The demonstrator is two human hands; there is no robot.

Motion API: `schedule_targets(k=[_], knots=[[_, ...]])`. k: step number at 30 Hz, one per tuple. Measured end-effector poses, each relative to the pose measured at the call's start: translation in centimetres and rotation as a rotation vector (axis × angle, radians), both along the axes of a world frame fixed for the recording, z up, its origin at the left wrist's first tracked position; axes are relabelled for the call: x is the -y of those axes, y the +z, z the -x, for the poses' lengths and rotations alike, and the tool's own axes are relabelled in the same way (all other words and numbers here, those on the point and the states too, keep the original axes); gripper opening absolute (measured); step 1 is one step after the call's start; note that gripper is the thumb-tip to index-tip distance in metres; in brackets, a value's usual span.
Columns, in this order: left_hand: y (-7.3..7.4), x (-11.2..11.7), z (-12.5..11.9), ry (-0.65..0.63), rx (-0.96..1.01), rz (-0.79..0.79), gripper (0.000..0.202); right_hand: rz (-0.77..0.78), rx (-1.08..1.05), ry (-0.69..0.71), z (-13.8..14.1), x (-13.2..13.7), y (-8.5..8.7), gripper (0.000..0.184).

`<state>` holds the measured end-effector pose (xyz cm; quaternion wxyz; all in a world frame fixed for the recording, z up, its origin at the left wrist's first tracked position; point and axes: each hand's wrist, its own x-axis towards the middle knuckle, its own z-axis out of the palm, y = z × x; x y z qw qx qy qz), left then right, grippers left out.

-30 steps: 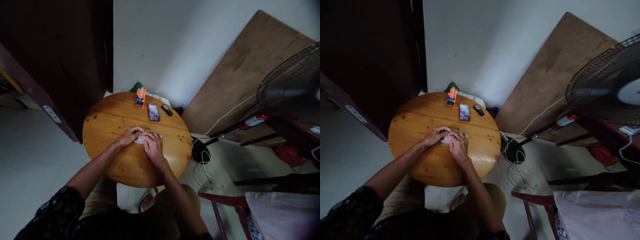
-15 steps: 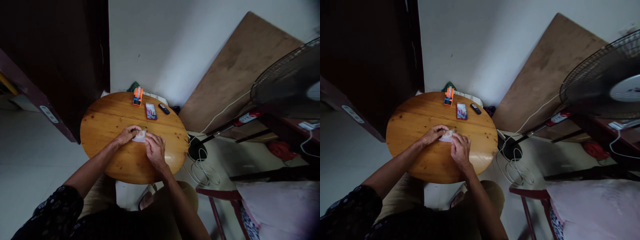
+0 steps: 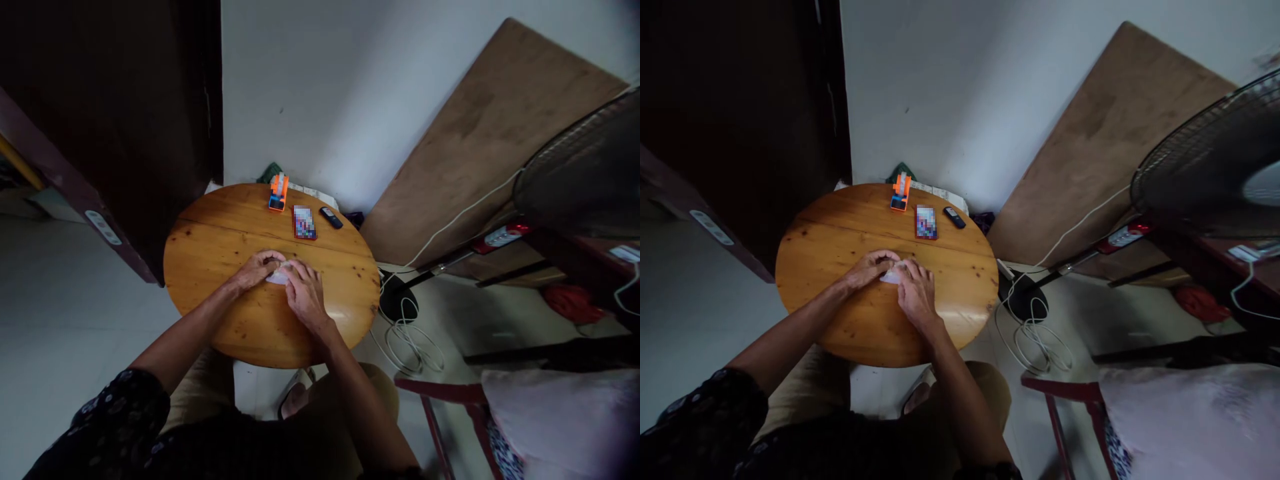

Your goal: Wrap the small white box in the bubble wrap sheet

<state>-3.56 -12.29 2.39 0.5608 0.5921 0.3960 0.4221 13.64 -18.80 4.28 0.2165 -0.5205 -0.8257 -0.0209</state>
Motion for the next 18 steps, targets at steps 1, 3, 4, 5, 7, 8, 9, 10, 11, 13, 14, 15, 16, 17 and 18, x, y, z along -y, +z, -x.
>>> schedule_targets(k=[1,3,4,5,7,8,9,10,11,13,14,15,16,17,18], knots=[[-0.1,0.0,0.0,0.009,-0.004,-0.005,0.031,-0.002,0.02,0.006,0.0,0.0,0.1,0.043],[-0.1,-0.1,-0.1,0.025,-0.009,-0.006,0.03,-0.002,0.045,0.021,-0.1,0.1,0.3,0.042],[-0.1,-0.1,-0.1,0.028,-0.011,-0.002,0.03,-0.002,0.042,0.024,-0.2,0.2,0.4,0.042],[-0.2,-0.1,-0.1,0.027,-0.012,0.0,0.03,-0.007,0.026,0.02,-0.3,0.3,0.4,0.043],[-0.1,-0.1,-0.2,0.019,-0.011,-0.005,0.029,-0.037,-0.034,0.0,-0.6,0.7,0.1,0.042],[-0.1,-0.1,-0.2,0.015,-0.009,-0.01,0.029,-0.059,-0.068,-0.01,-0.8,1.0,-0.2,0.041],[-0.1,-0.1,-0.2,0.012,-0.005,-0.015,0.028,-0.081,-0.098,-0.019,-1.0,1.2,-0.5,0.04],[-0.1,-0.1,-0.1,0.009,-0.001,-0.018,0.027,-0.099,-0.122,-0.029,-1.3,1.5,-0.9,0.038],[-0.1,-0.1,-0.1,0.008,0.001,-0.019,0.027,-0.113,-0.14,-0.038,-1.5,1.7,-1.3,0.036],[-0.2,-0.1,-0.1,0.019,-0.004,-0.025,0.028,-0.122,-0.168,-0.059,-1.9,2.0,-2.1,0.034],[-0.2,-0.1,-0.1,0.025,-0.01,-0.033,0.028,-0.118,-0.179,-0.071,-2.0,2.1,-2.5,0.034],[-0.2,-0.2,-0.1,0.03,-0.016,-0.044,0.028,-0.112,-0.188,-0.082,-2.1,2.2,-2.8,0.034],[-0.2,-0.2,0.0,0.033,-0.02,-0.057,0.028,-0.105,-0.197,-0.091,-2.2,2.2,-3.1,0.035],[-0.1,-0.2,0.0,0.033,-0.019,-0.067,0.027,-0.099,-0.206,-0.099,-2.2,2.3,-3.4,0.035],[-0.1,-0.3,0.0,0.032,-0.016,-0.071,0.027,-0.095,-0.216,-0.104,-2.2,2.3,-3.6,0.035]])
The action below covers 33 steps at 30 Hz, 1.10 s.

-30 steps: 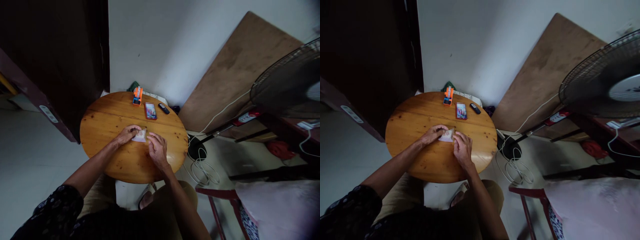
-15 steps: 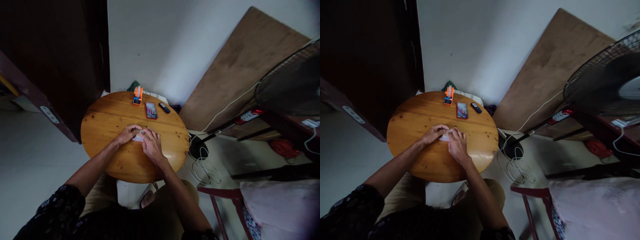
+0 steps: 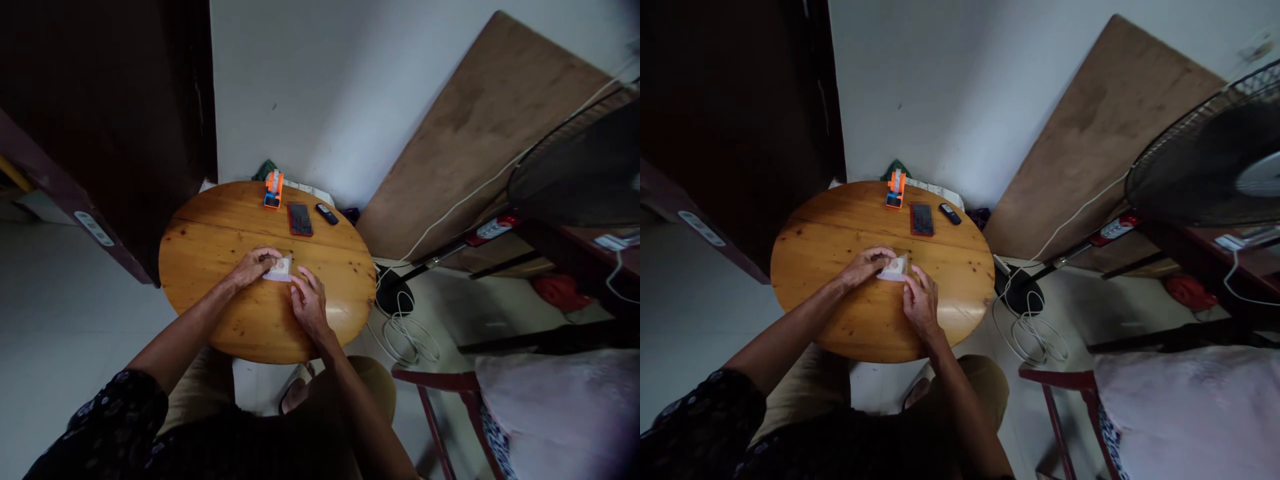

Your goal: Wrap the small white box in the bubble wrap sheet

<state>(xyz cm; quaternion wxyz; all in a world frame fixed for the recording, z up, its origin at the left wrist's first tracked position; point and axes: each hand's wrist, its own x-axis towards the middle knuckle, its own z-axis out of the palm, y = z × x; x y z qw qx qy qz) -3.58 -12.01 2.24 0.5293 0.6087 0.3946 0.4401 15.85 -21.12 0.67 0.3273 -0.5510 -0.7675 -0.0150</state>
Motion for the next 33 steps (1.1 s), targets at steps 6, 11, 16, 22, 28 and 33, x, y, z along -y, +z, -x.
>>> schedule_targets(k=[6,11,16,22,28,33], knots=[[-0.4,-0.3,0.0,0.053,0.072,0.033,0.026,-0.02,-0.09,0.011,0.0,0.1,-0.6,0.034],[-0.9,-0.4,0.2,0.042,0.16,0.112,0.032,-0.004,-0.144,0.025,0.0,0.2,-0.6,0.034],[-1.2,-0.5,0.4,0.048,0.203,0.112,0.034,-0.027,-0.188,0.035,0.0,0.0,-0.4,0.032],[-1.1,-0.6,0.5,0.049,0.212,0.112,0.036,-0.031,-0.205,0.058,0.1,-0.7,0.6,0.031],[-0.9,-0.5,0.4,0.03,0.253,0.131,0.036,-0.035,-0.206,0.091,0.5,-1.9,1.5,0.029],[-1.1,-0.4,0.1,0.022,0.277,0.139,0.039,-0.014,-0.282,0.102,0.7,-2.5,1.8,0.033]])
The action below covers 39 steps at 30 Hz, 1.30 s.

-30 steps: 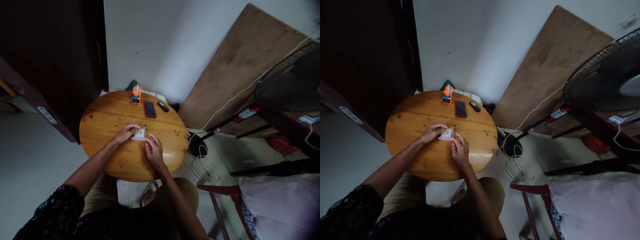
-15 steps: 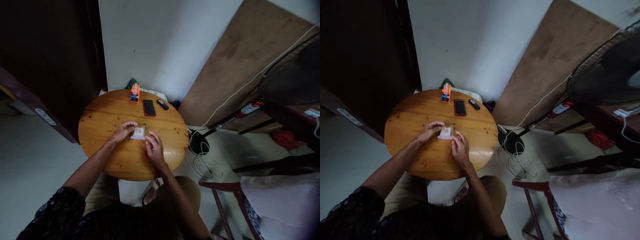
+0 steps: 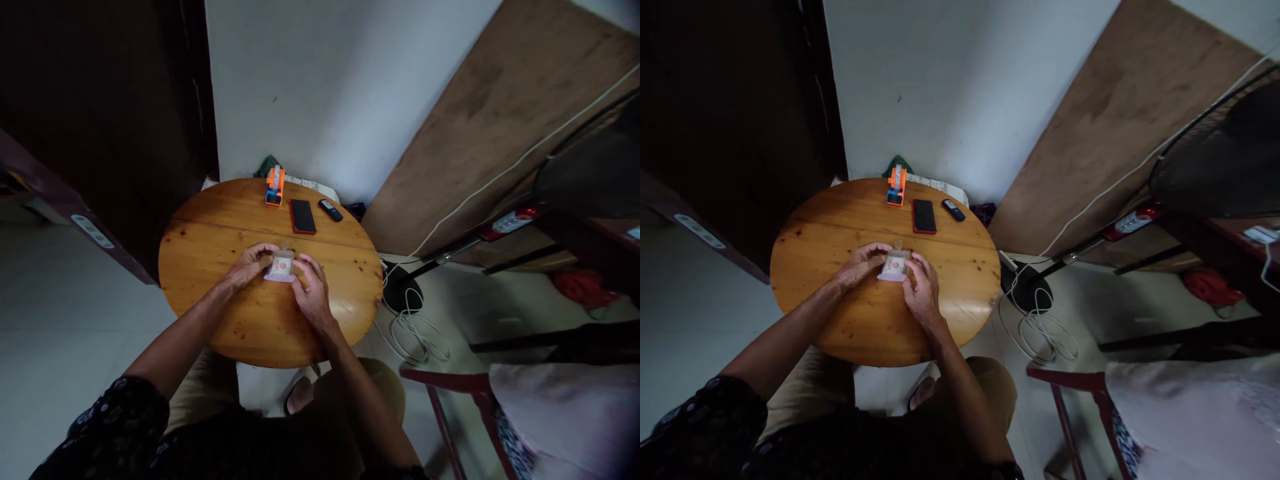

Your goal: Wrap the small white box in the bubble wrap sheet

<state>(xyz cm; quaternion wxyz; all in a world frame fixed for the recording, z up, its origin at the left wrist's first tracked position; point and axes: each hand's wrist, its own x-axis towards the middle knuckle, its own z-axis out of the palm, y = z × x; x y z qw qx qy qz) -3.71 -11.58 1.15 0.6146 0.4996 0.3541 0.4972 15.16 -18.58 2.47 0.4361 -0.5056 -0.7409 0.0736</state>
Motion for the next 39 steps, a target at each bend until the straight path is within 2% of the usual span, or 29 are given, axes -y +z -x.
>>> schedule_targets(k=[4,10,15,26,39], knots=[[-0.2,-0.1,-0.1,-0.004,-0.006,-0.013,0.042,0.087,-0.135,-0.007,-0.1,-1.2,0.0,0.041],[-0.5,-0.4,0.0,-0.007,0.0,-0.012,0.045,0.384,-0.333,-0.025,-0.7,-5.0,-0.2,0.051],[-0.4,-0.4,0.1,0.018,-0.057,-0.047,0.044,0.579,-0.466,0.045,-0.4,-7.1,-0.1,0.044],[-0.5,-0.5,0.1,0.042,-0.052,-0.061,0.039,0.544,-0.568,0.114,1.3,-8.8,-0.6,0.023],[-1.3,-0.9,0.3,0.011,-0.07,-0.044,0.053,0.474,-0.62,0.09,2.2,-8.9,-0.7,0.021]])
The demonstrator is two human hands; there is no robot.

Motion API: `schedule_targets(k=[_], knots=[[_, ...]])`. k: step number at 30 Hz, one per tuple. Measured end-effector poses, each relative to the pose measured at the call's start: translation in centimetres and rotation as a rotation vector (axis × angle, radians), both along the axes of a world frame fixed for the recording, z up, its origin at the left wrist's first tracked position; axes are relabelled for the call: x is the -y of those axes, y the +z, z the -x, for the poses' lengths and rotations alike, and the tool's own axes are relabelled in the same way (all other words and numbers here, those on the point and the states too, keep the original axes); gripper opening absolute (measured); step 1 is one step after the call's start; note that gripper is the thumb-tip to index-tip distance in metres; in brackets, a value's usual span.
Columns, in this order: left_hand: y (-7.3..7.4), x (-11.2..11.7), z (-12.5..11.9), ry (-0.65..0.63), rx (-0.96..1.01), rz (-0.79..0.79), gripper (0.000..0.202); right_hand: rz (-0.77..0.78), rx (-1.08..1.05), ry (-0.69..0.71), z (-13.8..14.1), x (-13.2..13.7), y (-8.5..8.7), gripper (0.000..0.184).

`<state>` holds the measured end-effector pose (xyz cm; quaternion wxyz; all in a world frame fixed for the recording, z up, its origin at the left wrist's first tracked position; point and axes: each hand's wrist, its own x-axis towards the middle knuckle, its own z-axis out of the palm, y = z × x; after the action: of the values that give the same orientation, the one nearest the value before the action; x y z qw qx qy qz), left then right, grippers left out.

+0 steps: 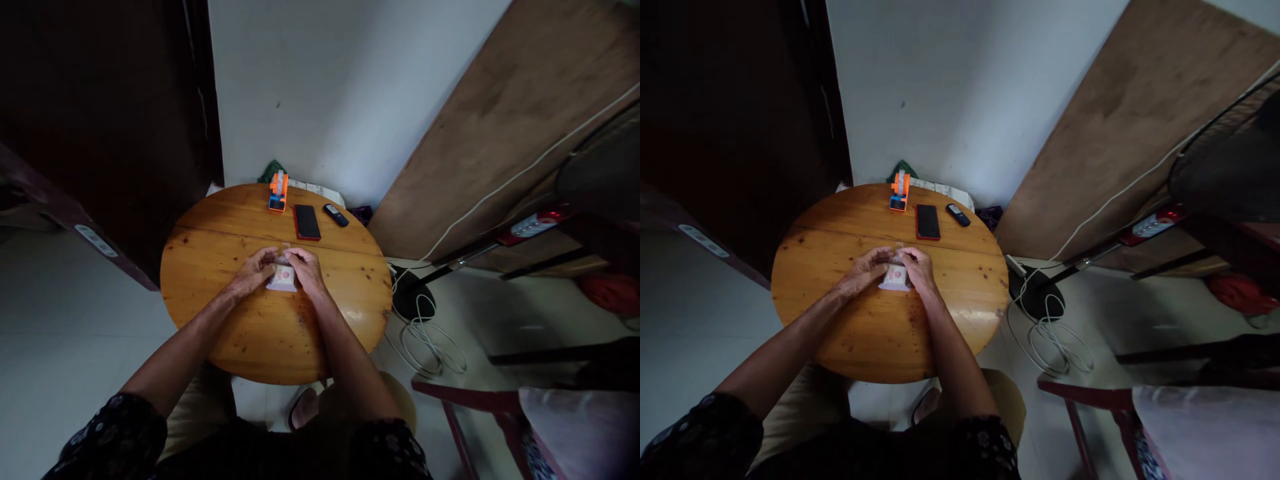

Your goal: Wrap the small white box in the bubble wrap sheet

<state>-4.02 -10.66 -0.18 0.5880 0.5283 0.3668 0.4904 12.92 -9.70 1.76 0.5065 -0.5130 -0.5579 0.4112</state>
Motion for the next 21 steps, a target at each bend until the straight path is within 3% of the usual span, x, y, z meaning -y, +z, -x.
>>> schedule_targets(k=[9,21], knots=[[0.25,0.21,0.02,-0.051,0.055,0.041,0.07,-0.028,-0.029,-0.037,0.36,0.35,0.11,0.025],[0.52,0.31,-0.37,-0.044,0.035,0.031,0.068,-0.09,0.046,0.001,0.44,0.58,0.39,0.019]])
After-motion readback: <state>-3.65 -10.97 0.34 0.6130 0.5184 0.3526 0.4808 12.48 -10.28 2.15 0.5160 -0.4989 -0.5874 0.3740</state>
